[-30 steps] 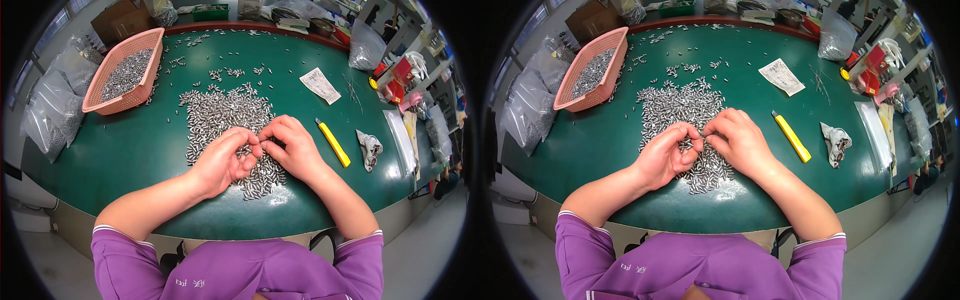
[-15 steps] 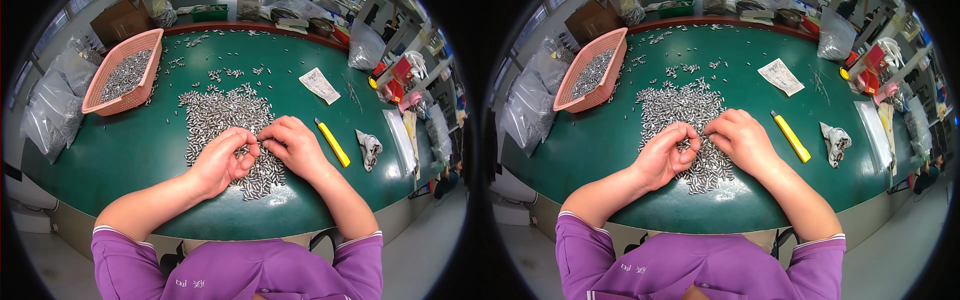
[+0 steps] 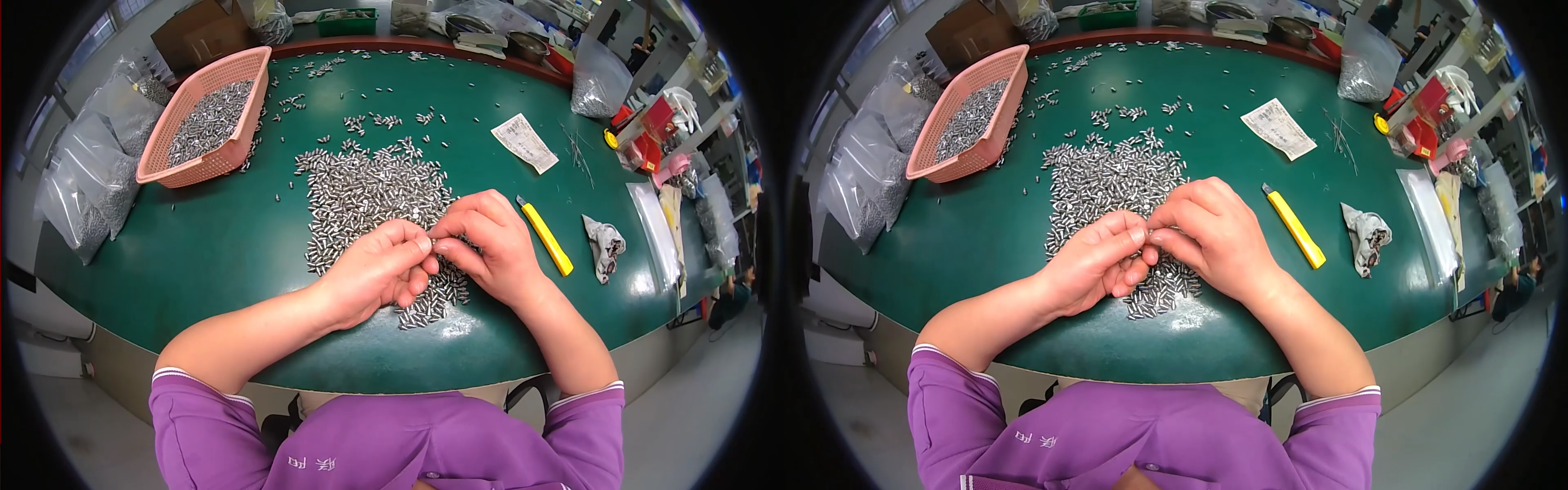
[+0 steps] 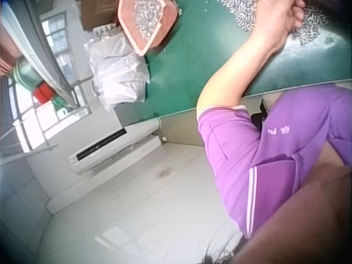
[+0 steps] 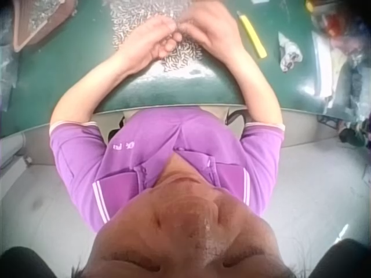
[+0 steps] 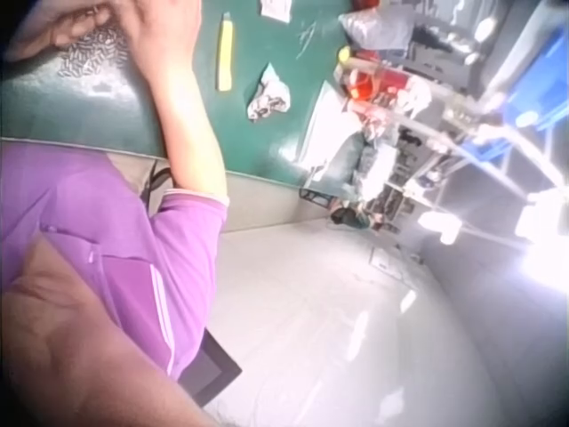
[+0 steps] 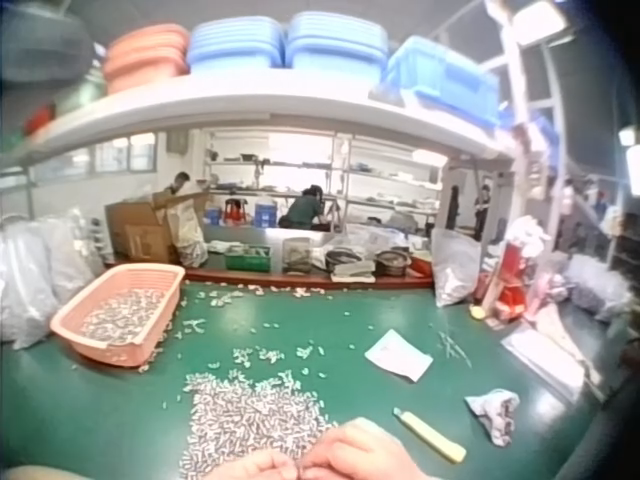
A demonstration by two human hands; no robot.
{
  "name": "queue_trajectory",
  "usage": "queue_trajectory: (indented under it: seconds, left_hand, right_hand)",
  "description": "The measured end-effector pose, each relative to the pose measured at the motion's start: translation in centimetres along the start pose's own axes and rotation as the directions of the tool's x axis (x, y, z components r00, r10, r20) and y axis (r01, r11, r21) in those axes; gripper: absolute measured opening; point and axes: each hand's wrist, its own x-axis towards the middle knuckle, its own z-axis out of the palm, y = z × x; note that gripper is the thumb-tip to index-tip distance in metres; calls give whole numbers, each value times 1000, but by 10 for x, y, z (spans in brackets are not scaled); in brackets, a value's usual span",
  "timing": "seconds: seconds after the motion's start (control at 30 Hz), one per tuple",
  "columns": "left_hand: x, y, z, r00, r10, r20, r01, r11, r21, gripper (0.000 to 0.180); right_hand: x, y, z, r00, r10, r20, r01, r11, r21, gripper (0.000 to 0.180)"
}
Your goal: Sorting and inspecting small metal hardware components on an industrial workbench.
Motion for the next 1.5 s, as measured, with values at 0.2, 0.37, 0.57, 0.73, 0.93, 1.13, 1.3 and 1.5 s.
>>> queue_trajectory:
  seconds: [0.2, 0.37, 0.57, 0.73, 0.93, 1.13, 1.3, 1.5]
  left_hand:
    - [1, 0, -1, 999, -22, 47, 20, 999, 51, 15]
    - [1, 0, -1, 999, -6, 53, 6, 1000, -5, 13]
    - [0, 2, 3, 1000, -17, 21, 17, 1000, 12, 14]
    - [0, 2, 3, 1000, -8, 11, 8, 1000, 7, 17]
    - [0, 1, -1, 1000, 12, 19, -11, 999, -49, 18]
    - [1, 1, 1, 999, 32, -27, -33, 998, -46, 17]
    - [1, 1, 0, 997, 40, -69, -43, 998, -54, 16]
    - [1, 2, -1, 991, 77, -107, -85, 994, -68, 15]
  right_hand:
    - [-2, -2, -1, 999, 24, 27, -27, 996, 84, 14]
    - [-6, 5, 4, 987, 162, -13, -162, 986, -49, 16]
    - [-9, 9, 4, 965, 220, 140, -212, 975, -67, 16]
    - [-9, 7, 6, 959, 238, 156, -220, 968, -122, 11]
    - [-9, 8, 5, 970, 185, 156, -170, 980, -101, 10]
    - [-8, 7, 7, 958, 225, 175, -200, 968, -151, 13]
    - [-7, 5, 7, 971, 209, 114, -200, 976, -79, 13]
    - [-6, 2, 12, 968, 222, 113, -217, 975, -56, 13]
